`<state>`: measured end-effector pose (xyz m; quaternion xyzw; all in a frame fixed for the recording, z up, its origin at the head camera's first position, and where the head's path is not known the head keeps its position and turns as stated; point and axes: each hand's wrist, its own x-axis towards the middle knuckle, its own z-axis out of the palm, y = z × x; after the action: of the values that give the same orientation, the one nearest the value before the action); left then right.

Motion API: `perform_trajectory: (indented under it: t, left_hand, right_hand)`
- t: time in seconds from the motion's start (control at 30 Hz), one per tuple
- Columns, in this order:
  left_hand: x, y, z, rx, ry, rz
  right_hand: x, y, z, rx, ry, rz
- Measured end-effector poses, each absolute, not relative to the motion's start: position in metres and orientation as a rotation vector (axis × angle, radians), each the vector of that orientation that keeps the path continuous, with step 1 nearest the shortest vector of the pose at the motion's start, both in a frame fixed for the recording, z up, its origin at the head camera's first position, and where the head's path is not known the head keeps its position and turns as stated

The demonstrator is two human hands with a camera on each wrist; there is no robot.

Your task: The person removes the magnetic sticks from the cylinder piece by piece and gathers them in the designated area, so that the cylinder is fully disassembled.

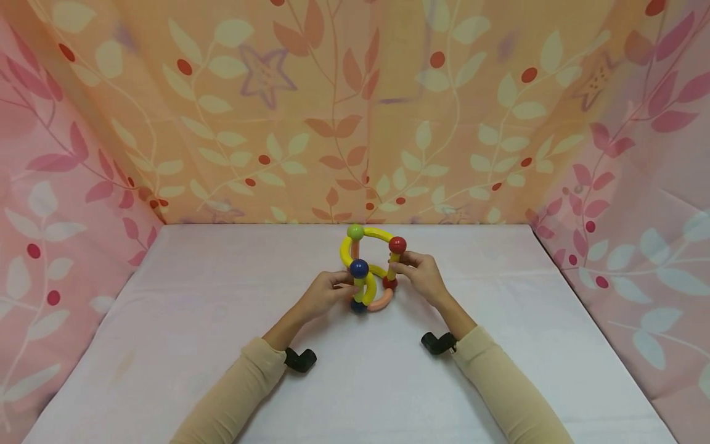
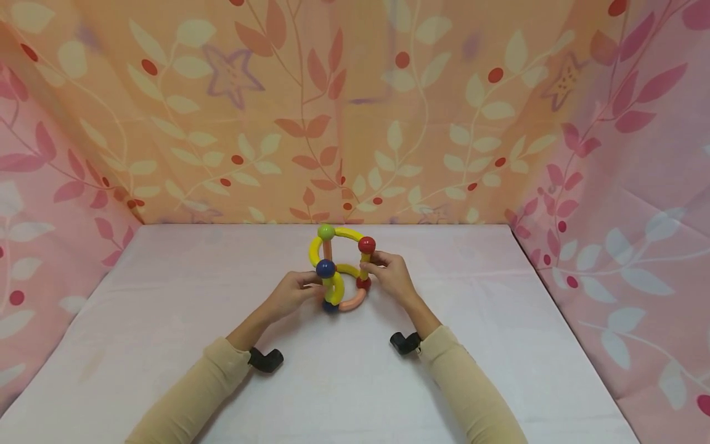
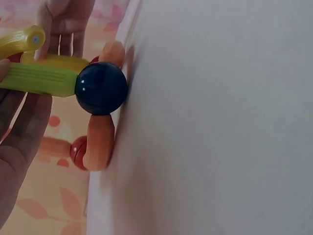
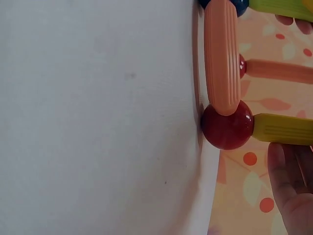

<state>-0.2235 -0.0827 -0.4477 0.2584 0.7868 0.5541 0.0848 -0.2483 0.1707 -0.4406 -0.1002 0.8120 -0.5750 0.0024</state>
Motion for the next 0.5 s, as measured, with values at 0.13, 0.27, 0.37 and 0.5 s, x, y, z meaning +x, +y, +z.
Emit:
perform_trajectory:
  t: [0.13,0.27,0.37,0.5]
  left_hand:
    - [-0.22,-0.076,-0.449,0.784,2.354,1.653]
    - [-0.216,-0.069,-0.45,0.806,2.344,1.663]
    - [-0.214,-0.064,-0.45,0.817,2.324,1.669]
    - [-0.21,-0.057,-0.449,0.8,2.305,1.677]
  right_hand:
    - [-0.251,0.171,-0.44,-0.311,2.56,-1.79]
    - [-0.256,0.172,-0.442,-0.33,2.619,-1.736]
    - [-0.256,0.171,-0.439,-0.343,2.637,-1.718]
    - [-0.256,0.171,-0.439,-0.346,2.633,-1.719]
